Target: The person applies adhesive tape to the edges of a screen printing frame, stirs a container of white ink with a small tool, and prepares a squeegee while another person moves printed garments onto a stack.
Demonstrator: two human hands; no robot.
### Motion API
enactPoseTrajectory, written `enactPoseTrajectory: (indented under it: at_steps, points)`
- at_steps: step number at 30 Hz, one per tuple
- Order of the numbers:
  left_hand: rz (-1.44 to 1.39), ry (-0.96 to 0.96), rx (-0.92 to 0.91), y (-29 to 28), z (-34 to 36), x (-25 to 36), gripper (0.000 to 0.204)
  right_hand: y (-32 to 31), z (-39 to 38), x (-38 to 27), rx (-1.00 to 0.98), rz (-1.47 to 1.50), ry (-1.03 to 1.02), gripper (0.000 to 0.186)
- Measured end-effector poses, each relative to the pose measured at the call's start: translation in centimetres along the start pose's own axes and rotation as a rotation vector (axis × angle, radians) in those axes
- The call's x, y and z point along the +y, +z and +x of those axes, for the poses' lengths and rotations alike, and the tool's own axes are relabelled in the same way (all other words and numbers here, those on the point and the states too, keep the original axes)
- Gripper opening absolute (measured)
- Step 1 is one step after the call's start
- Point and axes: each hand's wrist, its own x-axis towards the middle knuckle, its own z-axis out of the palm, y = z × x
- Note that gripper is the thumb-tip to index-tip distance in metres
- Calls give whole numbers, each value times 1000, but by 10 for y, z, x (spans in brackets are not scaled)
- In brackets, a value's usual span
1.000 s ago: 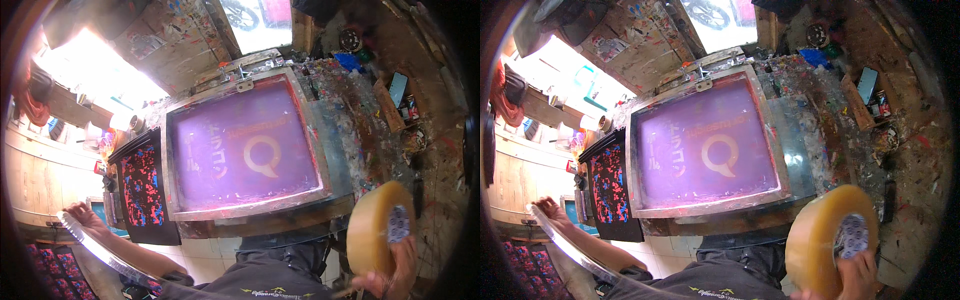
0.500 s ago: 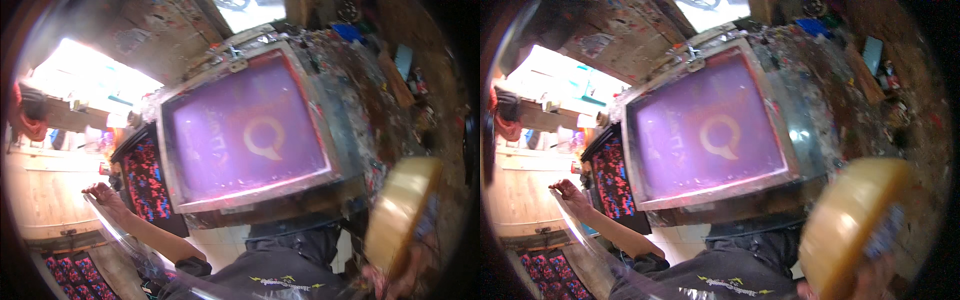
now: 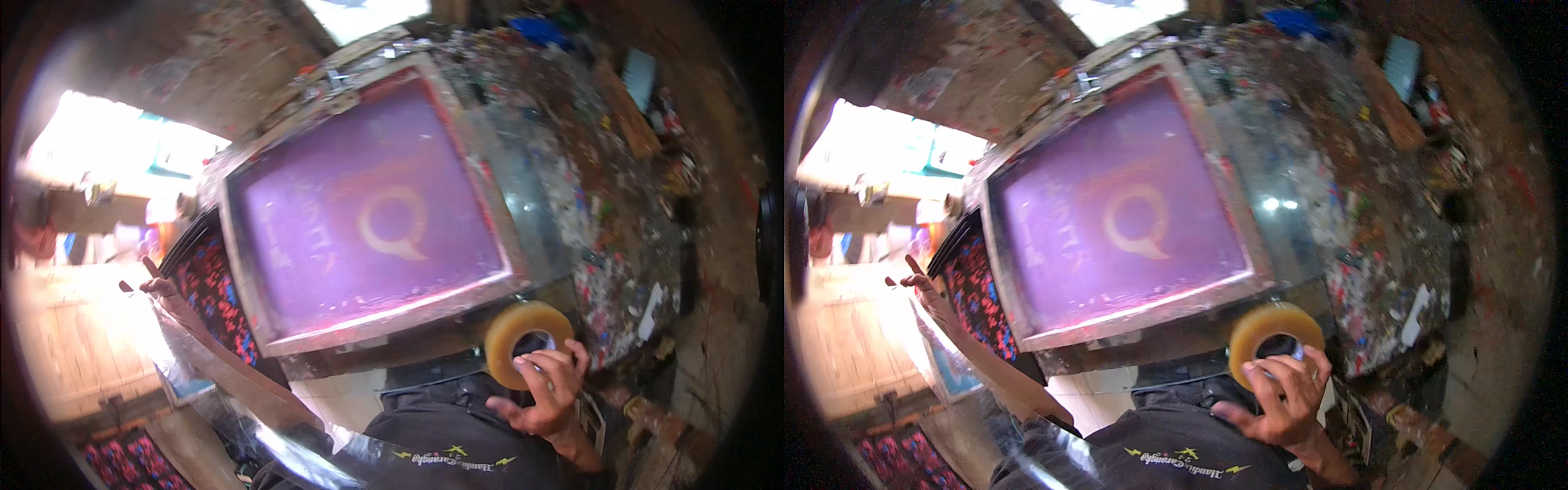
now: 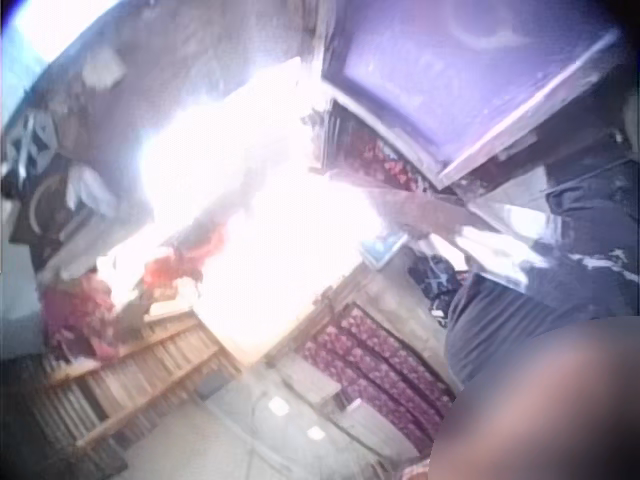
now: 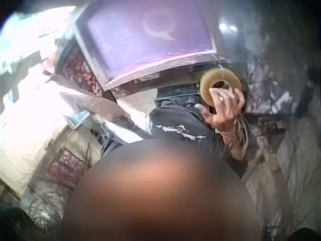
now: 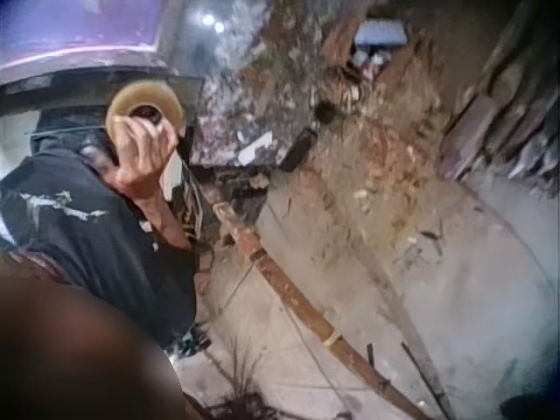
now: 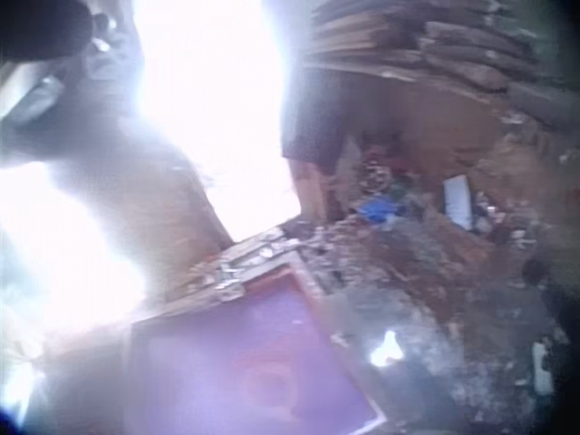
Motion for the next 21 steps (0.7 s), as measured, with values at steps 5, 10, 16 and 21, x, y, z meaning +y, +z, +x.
enactPoseTrajectory:
  at_steps: [5,10,16,21]
  points:
    - [-6,-273,227,16,18,-119,34,-15,87,-28,535,619,-255,55]
    - [75,-663,19,8,31,-290,25,28,71,6,719,784,317,19]
    - [1111,-446,-372,34,37,-435,16,68,35,3,327,1788,835,66]
    - [1451,-112,-415,31,35,-459,16,81,40,0,45,2114,964,76]
